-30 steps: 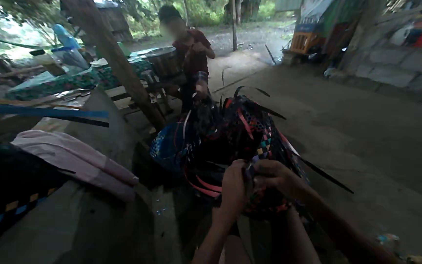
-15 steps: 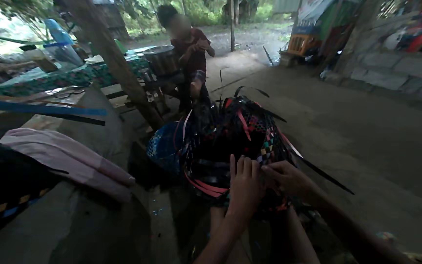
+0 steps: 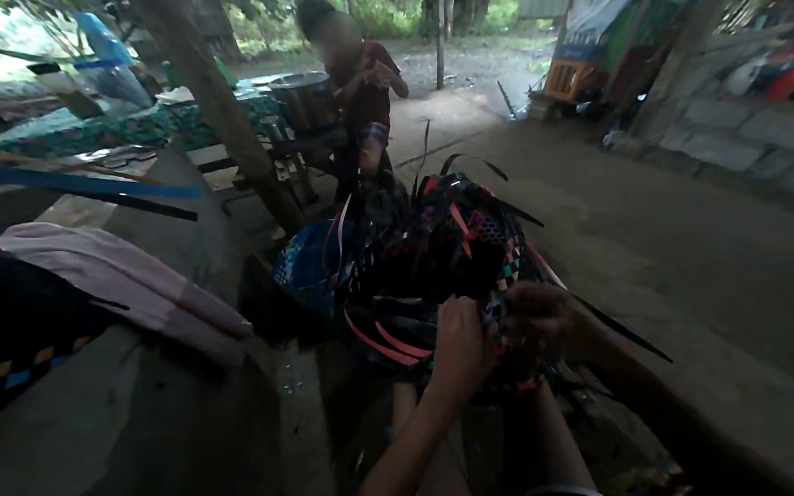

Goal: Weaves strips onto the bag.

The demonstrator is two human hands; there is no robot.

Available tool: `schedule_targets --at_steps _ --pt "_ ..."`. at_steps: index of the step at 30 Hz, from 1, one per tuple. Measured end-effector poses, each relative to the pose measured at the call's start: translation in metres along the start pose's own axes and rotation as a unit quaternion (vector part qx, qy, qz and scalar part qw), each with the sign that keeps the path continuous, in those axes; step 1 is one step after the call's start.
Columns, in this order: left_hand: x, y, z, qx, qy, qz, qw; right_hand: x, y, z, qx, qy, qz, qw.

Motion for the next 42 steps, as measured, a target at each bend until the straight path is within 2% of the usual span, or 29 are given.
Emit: schedule_targets --at_steps 3,6,12,14,17,19,23,25,28,31,33,35,37,38,40,41,42 --pt "-0.002 0.005 0.008 -0.035 0.016 0.016 0.999 0.018 -0.015 0.003 0.002 0.06 0.078 0.995" --pt "0.001 0.009 0.009 -0.032 0.037 0.031 0.998 0.013 -0.017 0.006 -0.016 0.128 0.057 0.99" --pt "0.002 0.007 0.006 -0.009 0.067 0.029 0.997 0.014 -0.017 0.006 -0.017 0.096 0.069 0.993" --pt "0.001 0.007 0.007 -0.009 0.062 0.033 0.998 0.012 -0.017 0.005 -0.013 0.109 0.055 0.992" --pt "0.0 0.007 0.007 -0.004 0.058 0.035 0.998 0.002 -0.019 -0.002 0.028 0.174 -0.02 0.984" --pt "0.002 0.008 0.006 0.002 0.085 0.034 0.996 0.0 -0.019 -0.004 0.056 0.213 -0.042 0.975" --pt "0.009 0.009 0.004 -0.025 0.148 0.073 0.986 -0.006 -0.021 -0.01 0.062 0.234 -0.077 0.967" --pt "0.009 0.004 0.003 -0.003 0.159 0.063 0.985 -0.011 -0.018 -0.013 0.067 0.248 -0.08 0.963" --pt "0.008 -0.001 0.003 0.011 0.125 0.046 0.991 -0.009 -0.01 -0.01 0.039 0.287 -0.031 0.957" --pt "0.008 -0.002 0.006 -0.003 0.101 0.041 0.994 -0.015 0.002 -0.005 0.031 0.406 -0.045 0.912" --pt "0.005 -0.003 0.008 -0.009 0.101 0.015 0.995 -0.023 0.011 -0.003 0.094 0.488 -0.051 0.866" --pt "0.001 -0.005 0.011 -0.009 0.101 -0.018 0.995 -0.025 0.015 -0.002 0.111 0.508 -0.052 0.853" --pt "-0.004 -0.011 0.013 0.013 0.1 -0.069 0.993 -0.026 0.017 -0.001 0.096 0.496 -0.044 0.862" --pt "-0.007 -0.014 0.012 0.036 0.1 -0.102 0.989 -0.028 0.021 0.002 0.06 0.48 -0.037 0.875" --pt "-0.013 -0.021 0.002 0.099 0.093 -0.163 0.977 -0.038 0.038 0.025 -0.079 0.388 -0.05 0.917" --pt "-0.014 -0.025 -0.007 0.128 0.096 -0.185 0.97 -0.049 0.049 0.03 -0.041 0.4 -0.049 0.914" --pt "-0.015 -0.028 -0.016 0.139 0.111 -0.19 0.965 -0.057 0.059 0.031 0.035 0.425 -0.026 0.904"
Point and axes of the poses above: each hand's wrist, its own y-axis away from the middle knuckle, its own x-axis out of the back of the hand, z = x × y, the point moved 10 cm from there along -y, towards the middle knuckle, and after that the axes turned 9 degrees about x, right-handed, at the moved point
